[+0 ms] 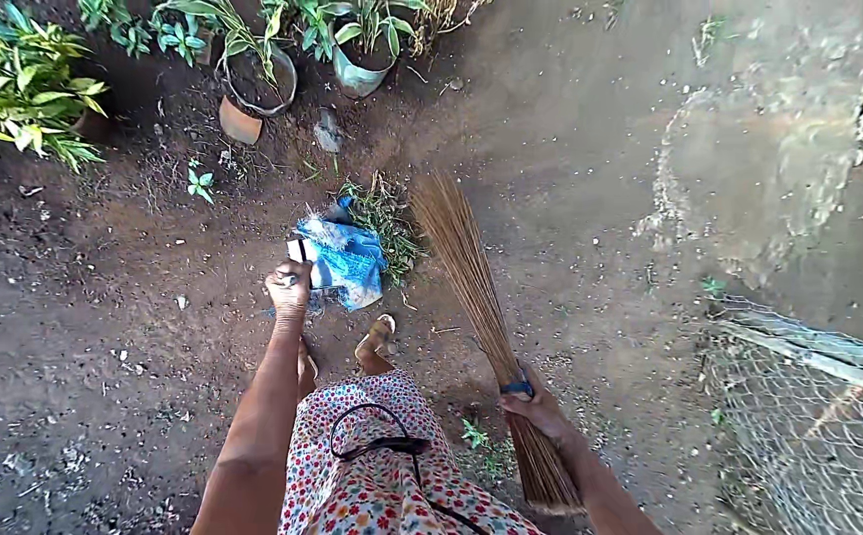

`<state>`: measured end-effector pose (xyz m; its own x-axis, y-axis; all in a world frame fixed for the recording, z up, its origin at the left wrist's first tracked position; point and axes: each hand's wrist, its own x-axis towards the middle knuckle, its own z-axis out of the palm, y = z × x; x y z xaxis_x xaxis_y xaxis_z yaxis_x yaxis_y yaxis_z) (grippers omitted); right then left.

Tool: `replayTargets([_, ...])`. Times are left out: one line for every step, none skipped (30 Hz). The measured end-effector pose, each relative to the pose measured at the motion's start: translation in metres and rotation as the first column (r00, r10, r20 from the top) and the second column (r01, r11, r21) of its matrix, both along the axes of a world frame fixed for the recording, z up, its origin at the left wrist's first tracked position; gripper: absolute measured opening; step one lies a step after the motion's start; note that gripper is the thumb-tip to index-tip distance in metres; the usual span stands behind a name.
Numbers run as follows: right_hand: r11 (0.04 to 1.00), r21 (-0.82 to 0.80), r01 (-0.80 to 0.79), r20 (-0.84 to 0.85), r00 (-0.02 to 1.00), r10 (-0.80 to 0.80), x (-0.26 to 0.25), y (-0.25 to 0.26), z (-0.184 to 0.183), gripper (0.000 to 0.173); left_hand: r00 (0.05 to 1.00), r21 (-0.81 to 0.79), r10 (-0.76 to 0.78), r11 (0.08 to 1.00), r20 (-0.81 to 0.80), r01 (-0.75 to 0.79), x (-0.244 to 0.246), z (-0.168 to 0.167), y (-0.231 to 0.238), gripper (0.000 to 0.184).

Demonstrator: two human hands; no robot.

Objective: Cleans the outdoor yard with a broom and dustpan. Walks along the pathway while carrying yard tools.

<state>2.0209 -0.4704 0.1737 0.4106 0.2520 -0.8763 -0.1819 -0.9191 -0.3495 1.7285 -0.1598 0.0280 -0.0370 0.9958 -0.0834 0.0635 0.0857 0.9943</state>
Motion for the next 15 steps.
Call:
replayTargets([0.999, -0.023, -0.022, 0.021, 1.0, 0.022, 0.005, 0.012, -0.009, 0.105, 0.993, -0.022, -0.06, 0.998, -0.105, 0.058, 0.006, -0.002, -0.004, 0.029])
replayTargets([0.997, -0.056, -0.053, 0.011, 0.998, 0.054, 0.007, 0.027, -0.021, 0.105, 0.976, -0.05, -0.106, 0.994, -0.19, 0.098, 0.011, -0.001, -0.008, 0.035])
replayTargets([0.994, -0.074, -0.084, -0.015, 0.996, 0.083, 0.004, 0.043, -0.035, 0.107, 0.961, -0.085, -0.119, 0.991, -0.251, 0.101, 0.016, 0.004, -0.009, 0.038])
replayTargets([0.989, -0.087, -0.122, -0.054, 0.992, 0.118, -0.003, 0.056, -0.05, 0.11, 0.948, -0.114, -0.113, 0.99, -0.296, 0.082, 0.017, 0.008, -0.01, 0.04])
replayTargets([0.979, -0.092, -0.184, -0.107, 0.979, 0.174, -0.012, 0.065, -0.065, 0.115, 0.948, -0.13, -0.082, 0.991, -0.308, 0.043, 0.016, 0.011, -0.011, 0.041])
replayTargets([0.959, -0.089, -0.269, -0.173, 0.953, 0.251, -0.022, 0.069, -0.077, 0.119, 0.95, -0.109, -0.016, 0.994, -0.312, -0.019, 0.012, 0.008, -0.011, 0.042])
replayTargets([0.926, -0.082, -0.367, -0.246, 0.908, 0.338, -0.034, 0.067, -0.084, 0.123, 0.955, -0.082, 0.05, 0.994, -0.293, -0.077, 0.009, 0.004, -0.012, 0.041])
replayTargets([0.886, -0.076, -0.458, -0.32, 0.853, 0.413, -0.048, 0.06, -0.087, 0.124, 0.957, -0.074, 0.093, 0.99, -0.273, -0.117, 0.004, 0.005, -0.013, 0.041])
replayTargets([0.845, -0.07, -0.53, -0.386, 0.796, 0.466, -0.063, 0.05, -0.086, 0.125, 0.958, -0.07, 0.139, 0.984, -0.25, -0.161, 0.001, 0.003, -0.012, 0.04])
replayTargets([0.813, -0.076, -0.577, -0.438, 0.752, 0.493, -0.075, 0.038, -0.083, 0.127, 0.955, -0.081, 0.161, 0.979, -0.247, -0.186, -0.001, 0.003, -0.011, 0.04])
replayTargets([0.799, -0.078, -0.596, -0.473, 0.728, 0.497, -0.086, 0.026, -0.079, 0.129, 0.951, -0.098, 0.177, 0.973, -0.253, -0.207, -0.001, 0.004, -0.009, 0.04])
replayTargets([0.805, -0.062, -0.59, -0.491, 0.72, 0.49, -0.095, 0.015, -0.075, 0.131, 0.945, -0.101, 0.196, 0.968, -0.26, -0.229, 0.0, 0.004, -0.007, 0.041])
replayTargets([0.824, -0.032, -0.566, -0.513, 0.717, 0.472, -0.103, 0.01, -0.069, 0.131, 0.939, -0.099, 0.219, 0.963, -0.263, -0.252, 0.001, 0.003, -0.005, 0.042])
replayTargets([0.843, 0.001, -0.538, -0.541, 0.709, 0.453, -0.112, 0.009, -0.061, 0.13, 0.935, -0.106, 0.23, 0.958, -0.269, -0.266, 0.003, 0.004, -0.005, 0.043])
replayTargets([0.865, 0.025, -0.5, -0.571, 0.703, 0.423, -0.121, 0.011, -0.052, 0.128, 0.934, -0.113, 0.231, 0.956, -0.273, -0.269, 0.004, 0.005, -0.006, 0.043])
